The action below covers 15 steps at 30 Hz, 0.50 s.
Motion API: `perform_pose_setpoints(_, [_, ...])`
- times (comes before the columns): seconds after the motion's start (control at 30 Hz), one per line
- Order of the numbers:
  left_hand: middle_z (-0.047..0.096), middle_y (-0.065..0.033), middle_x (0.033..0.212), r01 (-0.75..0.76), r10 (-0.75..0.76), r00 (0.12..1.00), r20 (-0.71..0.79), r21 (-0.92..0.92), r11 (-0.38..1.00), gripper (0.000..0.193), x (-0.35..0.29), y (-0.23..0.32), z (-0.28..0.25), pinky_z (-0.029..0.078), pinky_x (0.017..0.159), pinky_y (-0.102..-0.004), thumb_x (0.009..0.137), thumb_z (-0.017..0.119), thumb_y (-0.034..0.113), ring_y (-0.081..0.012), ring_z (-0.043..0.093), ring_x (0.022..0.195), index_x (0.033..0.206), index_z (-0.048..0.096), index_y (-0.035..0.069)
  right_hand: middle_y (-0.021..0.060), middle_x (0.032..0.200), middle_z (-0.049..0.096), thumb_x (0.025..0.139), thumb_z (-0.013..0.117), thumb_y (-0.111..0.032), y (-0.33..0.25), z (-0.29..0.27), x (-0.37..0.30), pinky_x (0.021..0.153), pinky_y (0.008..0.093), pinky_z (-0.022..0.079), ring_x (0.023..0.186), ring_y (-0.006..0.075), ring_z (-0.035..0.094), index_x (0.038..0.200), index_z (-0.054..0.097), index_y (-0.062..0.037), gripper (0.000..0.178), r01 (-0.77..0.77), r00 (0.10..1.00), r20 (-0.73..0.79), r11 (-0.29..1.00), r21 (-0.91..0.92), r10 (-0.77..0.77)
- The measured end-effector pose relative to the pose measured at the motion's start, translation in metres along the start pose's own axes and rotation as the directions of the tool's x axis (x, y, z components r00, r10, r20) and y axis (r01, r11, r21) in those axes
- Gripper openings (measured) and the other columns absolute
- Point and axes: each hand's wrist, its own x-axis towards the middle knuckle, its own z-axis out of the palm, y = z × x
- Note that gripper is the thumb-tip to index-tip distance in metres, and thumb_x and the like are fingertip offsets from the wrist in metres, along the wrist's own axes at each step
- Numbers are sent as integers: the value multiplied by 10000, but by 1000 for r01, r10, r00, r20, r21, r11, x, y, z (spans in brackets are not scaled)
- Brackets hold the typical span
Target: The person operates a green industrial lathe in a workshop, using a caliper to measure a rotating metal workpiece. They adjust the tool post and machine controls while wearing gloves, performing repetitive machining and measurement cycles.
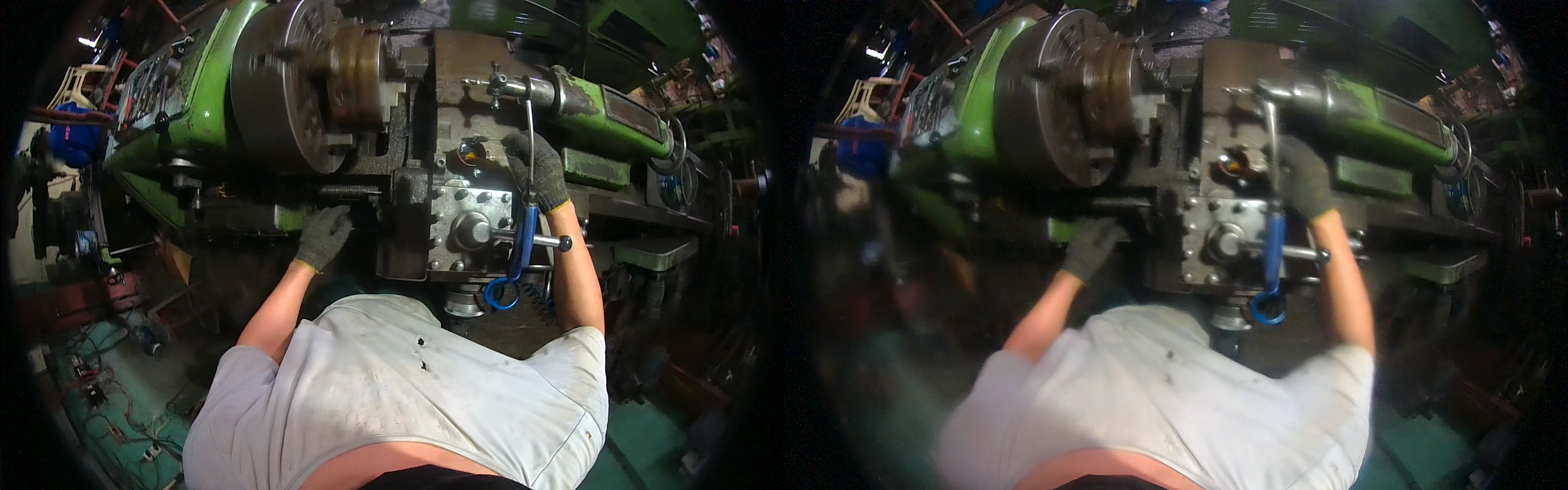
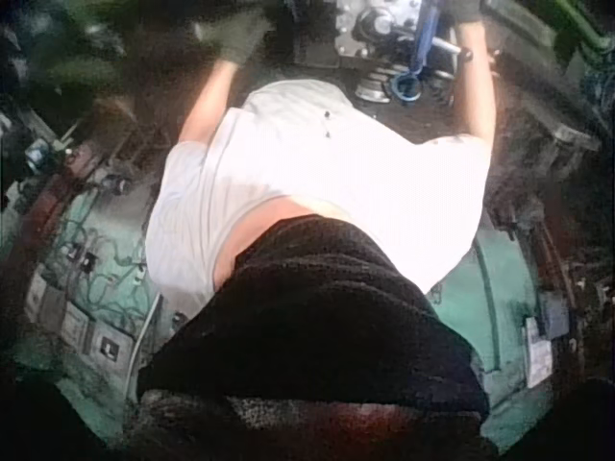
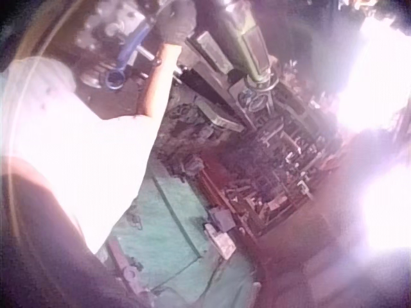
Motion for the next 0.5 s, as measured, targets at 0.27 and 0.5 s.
perform_pose_setpoints(0.27, [756, -182, 1191, -17, 16, 996, 87, 14, 1000, 266, -22, -40, -41, 552, 991, -478, 984, 671, 210, -392, 701, 1133, 1193, 764, 75, 172, 1064, 721, 911, 708, -123, 5, -2, 13, 845, 458, 579, 982, 405, 708, 1128, 736, -73, 224, -60, 996, 62, 993, -105, 66])
perform_pose_setpoints(0.5, [740, -220, 1165, 178, -205, 968, 143, 184, 967, 273, -64, -101, -62, 555, 936, -503, 973, 694, 216, -434, 693, 1080, 1179, 753, 46, 5, 922, 680, 1024, 657, -207, 16, 0, 51, 769, 297, 538, 842, 109, 632, 1127, 717, -45, 201, -317, 941, 15, 864, 392, 338])
